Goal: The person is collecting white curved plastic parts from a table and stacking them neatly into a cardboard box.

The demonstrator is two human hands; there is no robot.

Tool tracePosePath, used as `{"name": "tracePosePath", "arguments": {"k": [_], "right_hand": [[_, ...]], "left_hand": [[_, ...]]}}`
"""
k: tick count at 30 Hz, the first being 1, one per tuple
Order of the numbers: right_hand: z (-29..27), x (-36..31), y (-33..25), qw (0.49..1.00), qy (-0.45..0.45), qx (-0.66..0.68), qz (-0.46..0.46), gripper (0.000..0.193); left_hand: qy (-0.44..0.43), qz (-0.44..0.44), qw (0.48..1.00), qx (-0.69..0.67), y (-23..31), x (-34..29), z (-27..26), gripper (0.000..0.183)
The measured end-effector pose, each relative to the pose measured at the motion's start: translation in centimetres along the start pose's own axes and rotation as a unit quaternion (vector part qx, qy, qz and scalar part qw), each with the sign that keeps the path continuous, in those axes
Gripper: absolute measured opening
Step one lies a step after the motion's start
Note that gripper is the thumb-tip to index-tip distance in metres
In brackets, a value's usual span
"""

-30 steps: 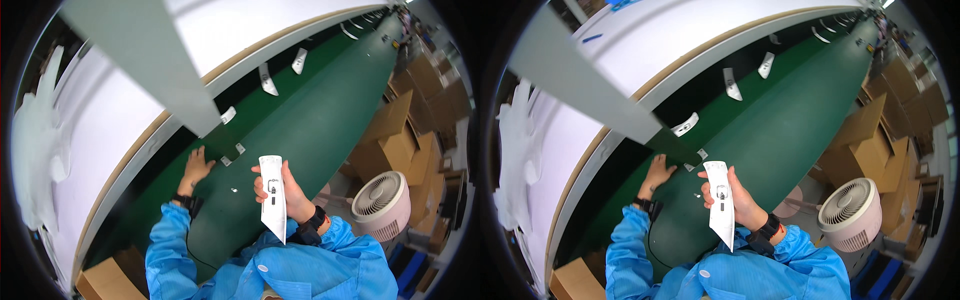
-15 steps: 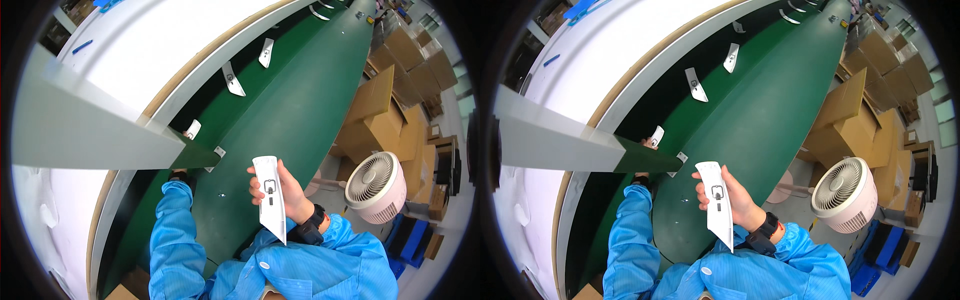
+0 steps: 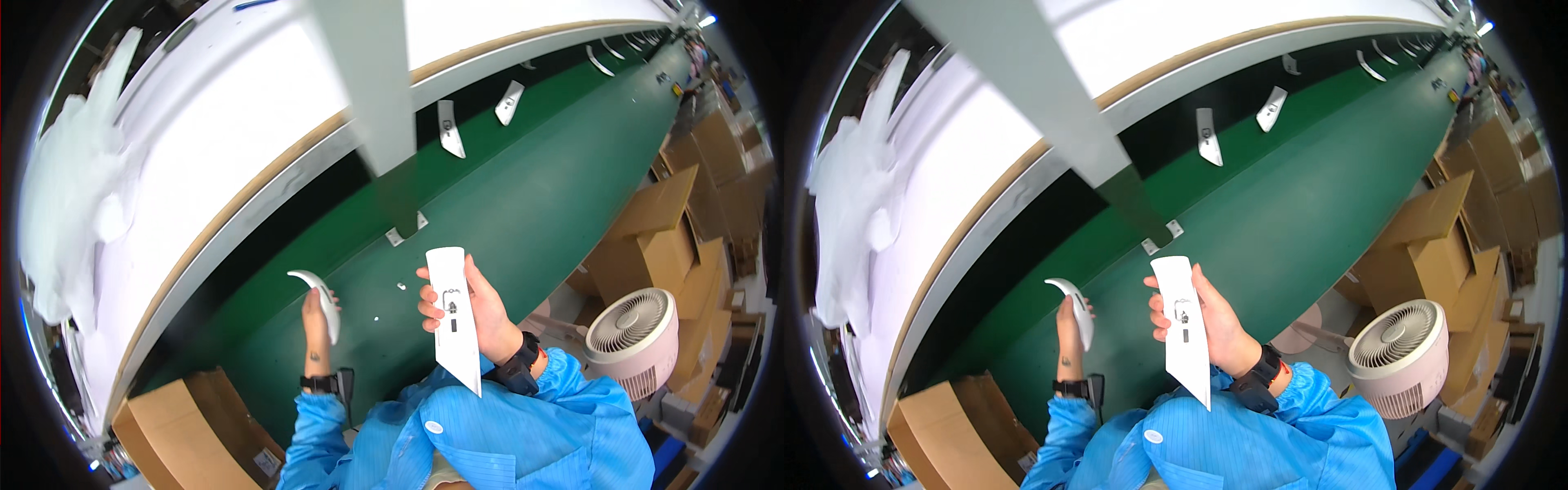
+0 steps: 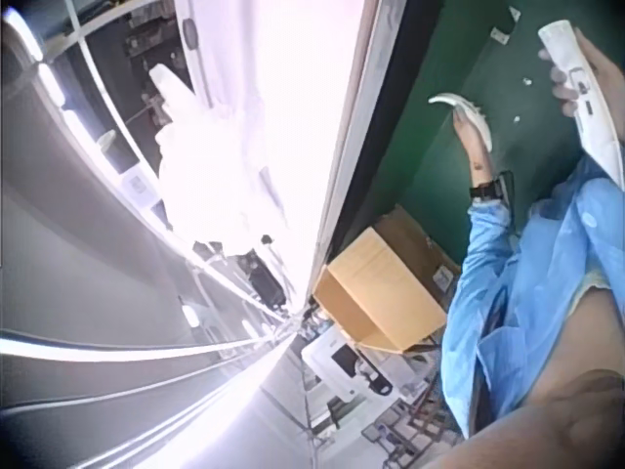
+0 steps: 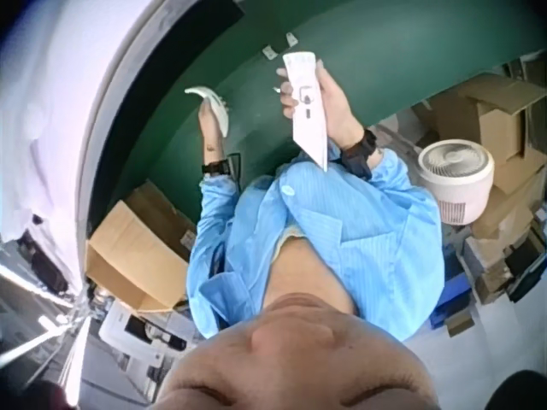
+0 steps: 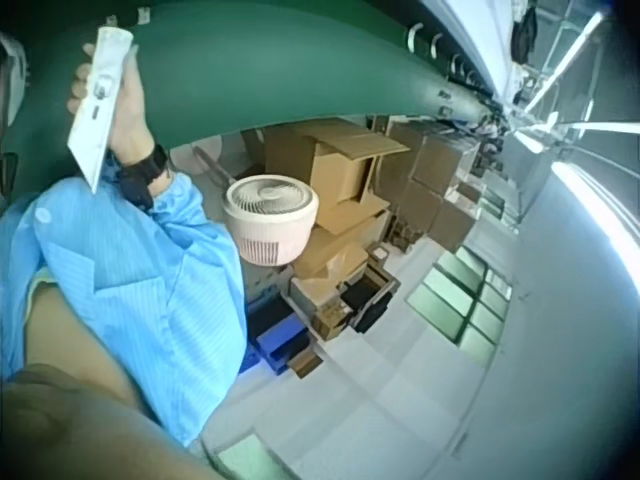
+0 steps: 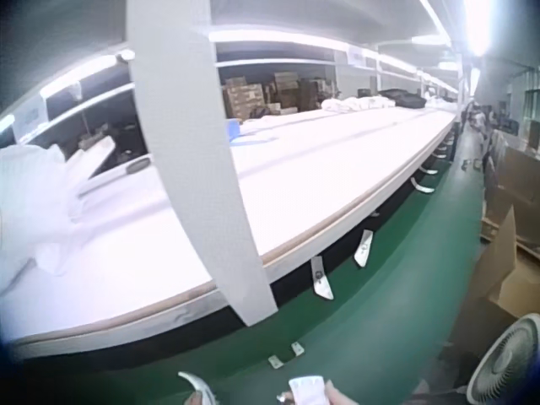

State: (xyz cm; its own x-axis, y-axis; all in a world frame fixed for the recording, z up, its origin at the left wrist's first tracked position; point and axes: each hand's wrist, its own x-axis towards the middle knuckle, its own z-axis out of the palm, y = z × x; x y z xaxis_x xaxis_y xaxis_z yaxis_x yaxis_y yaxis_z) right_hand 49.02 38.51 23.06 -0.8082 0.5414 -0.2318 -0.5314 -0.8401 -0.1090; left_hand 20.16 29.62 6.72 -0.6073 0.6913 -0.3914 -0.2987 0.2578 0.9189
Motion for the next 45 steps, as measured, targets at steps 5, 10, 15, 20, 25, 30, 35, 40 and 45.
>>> {"name": "tracePosePath", "arguments": {"k": [5,10,15,20,25,30,35,40,45], "right_hand": [[0.3,0.2,1.9,0.999,0.000,-0.024,0.043,0.064],[0.9,-0.2,3.5,0.995,0.035,-0.083,0.042,0.064],[0.7,-1.2,3.7,0.993,0.058,-0.102,0.018,0.065],[0.9,-2.2,3.5,0.995,0.039,-0.087,-0.008,0.064],[0.8,-2.5,3.7,0.999,0.008,-0.048,-0.003,0.064],[0.6,-2.4,4.1,0.994,-0.002,-0.105,0.001,0.066],[1.7,-2.5,3.9,0.989,-0.011,-0.147,0.001,0.064],[1.7,-1.8,3.2,0.947,0.081,-0.295,-0.100,0.044],[2.5,-0.1,4.7,0.879,0.178,-0.427,-0.114,0.043]], "left_hand": [[-0.129,-0.008,0.984,-0.126,6.2,-11.7,3.7,0.036],[-0.162,0.057,0.985,-0.004,8.9,-16.0,6.2,0.037],[-0.313,-0.014,0.936,-0.162,13.8,-18.7,7.9,0.055],[-0.309,0.017,0.938,-0.154,14.5,-19.8,8.6,0.059],[-0.381,0.026,0.913,-0.140,14.6,-19.5,8.5,0.056],[-0.345,0.028,0.938,-0.012,13.9,-19.8,8.2,0.047],[-0.356,0.015,0.934,-0.011,10.9,-18.5,7.6,0.048],[-0.343,-0.030,0.926,-0.152,9.4,-18.0,8.0,0.043],[-0.316,0.110,0.937,0.097,7.8,-18.5,9.3,0.056]]}}
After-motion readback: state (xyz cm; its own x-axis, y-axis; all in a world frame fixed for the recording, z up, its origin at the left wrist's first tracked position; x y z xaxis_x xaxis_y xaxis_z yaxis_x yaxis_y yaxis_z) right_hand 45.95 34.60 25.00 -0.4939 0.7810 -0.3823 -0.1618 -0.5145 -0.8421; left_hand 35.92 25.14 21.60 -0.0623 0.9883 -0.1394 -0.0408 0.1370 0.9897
